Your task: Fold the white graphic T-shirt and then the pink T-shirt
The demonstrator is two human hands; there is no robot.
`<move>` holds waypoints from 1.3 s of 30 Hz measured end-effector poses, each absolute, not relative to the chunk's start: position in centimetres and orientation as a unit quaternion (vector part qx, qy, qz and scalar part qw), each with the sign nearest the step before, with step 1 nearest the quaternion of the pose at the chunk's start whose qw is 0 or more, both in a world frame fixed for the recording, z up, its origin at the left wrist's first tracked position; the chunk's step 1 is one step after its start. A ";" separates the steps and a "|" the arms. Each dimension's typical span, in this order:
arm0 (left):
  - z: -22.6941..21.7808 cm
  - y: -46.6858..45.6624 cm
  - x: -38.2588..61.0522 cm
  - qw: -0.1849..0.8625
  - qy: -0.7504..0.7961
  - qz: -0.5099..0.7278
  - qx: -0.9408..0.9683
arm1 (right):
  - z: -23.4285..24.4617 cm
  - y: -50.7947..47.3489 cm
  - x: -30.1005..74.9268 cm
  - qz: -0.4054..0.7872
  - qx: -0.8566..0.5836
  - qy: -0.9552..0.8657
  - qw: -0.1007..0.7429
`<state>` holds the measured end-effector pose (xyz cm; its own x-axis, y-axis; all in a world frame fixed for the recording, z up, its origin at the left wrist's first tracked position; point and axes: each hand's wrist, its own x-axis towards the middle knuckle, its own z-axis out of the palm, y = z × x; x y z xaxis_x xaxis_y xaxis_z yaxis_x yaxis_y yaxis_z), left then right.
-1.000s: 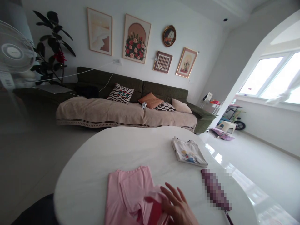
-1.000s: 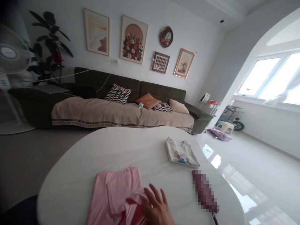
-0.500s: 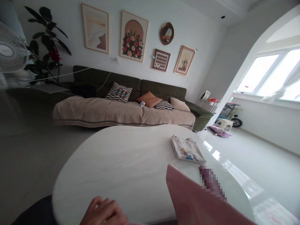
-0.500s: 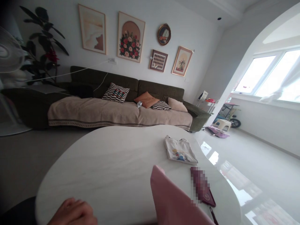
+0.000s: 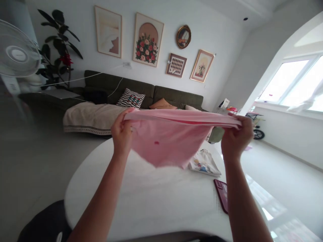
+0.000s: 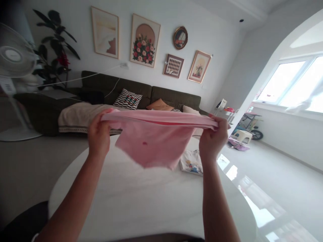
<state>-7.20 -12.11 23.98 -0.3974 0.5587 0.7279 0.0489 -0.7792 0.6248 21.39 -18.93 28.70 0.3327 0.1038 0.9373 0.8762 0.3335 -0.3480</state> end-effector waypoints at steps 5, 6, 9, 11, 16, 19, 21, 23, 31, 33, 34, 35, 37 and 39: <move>22.4 -16.7 -9.8 0.011 0.376 0.721 0.582 | 22.6 -21.3 22.6 -0.265 -0.532 -0.526 0.608; 20.5 -17.2 -10.2 0.010 0.405 0.698 0.591 | 20.2 -21.7 22.7 -0.244 -0.565 -0.538 0.576; 13.1 -17.9 -10.9 0.030 0.477 0.599 0.643 | 12.9 -23.3 22.2 -0.150 -0.650 -0.582 0.465; 7.6 -18.8 -11.4 0.056 0.512 0.516 0.685 | 8.9 -24.9 21.5 -0.105 -0.680 -0.594 0.416; -1.5 -23.2 -13.5 0.139 0.627 0.168 0.748 | 3.5 -29.0 20.6 -0.078 -0.700 -0.592 0.391; -1.8 -24.3 -13.4 0.138 0.625 0.144 0.755 | 1.6 -30.1 21.4 -0.067 -0.712 -0.585 0.381; -0.7 -23.2 -11.8 0.131 0.576 0.198 0.782 | 0.2 -29.9 21.9 -0.056 -0.719 -0.585 0.371; 0.2 -21.1 -9.4 0.125 0.527 0.245 0.804 | -1.1 -28.9 21.8 -0.035 -0.717 -0.603 0.348; -2.9 -14.8 -3.5 0.086 0.574 0.143 0.802 | -4.6 -25.7 18.3 0.013 -0.682 -0.702 0.205; -3.7 -15.4 -4.5 0.090 0.570 0.128 0.807 | -5.4 -26.4 18.2 0.023 -0.690 -0.700 0.183; -3.9 -15.8 -5.1 0.093 0.566 0.122 0.810 | -5.8 -26.9 18.3 0.032 -0.687 -0.704 0.174; -3.8 -16.3 -5.7 0.097 0.565 0.115 0.811 | -6.2 -27.3 18.4 0.043 -0.682 -0.711 0.166; -3.4 -16.8 -6.3 0.097 0.580 0.107 0.802 | -6.5 -28.1 18.6 0.061 -0.672 -0.722 0.154; -2.8 -16.6 -6.3 0.078 0.598 0.121 0.788 | -6.1 -28.1 18.4 0.074 -0.667 -0.726 0.153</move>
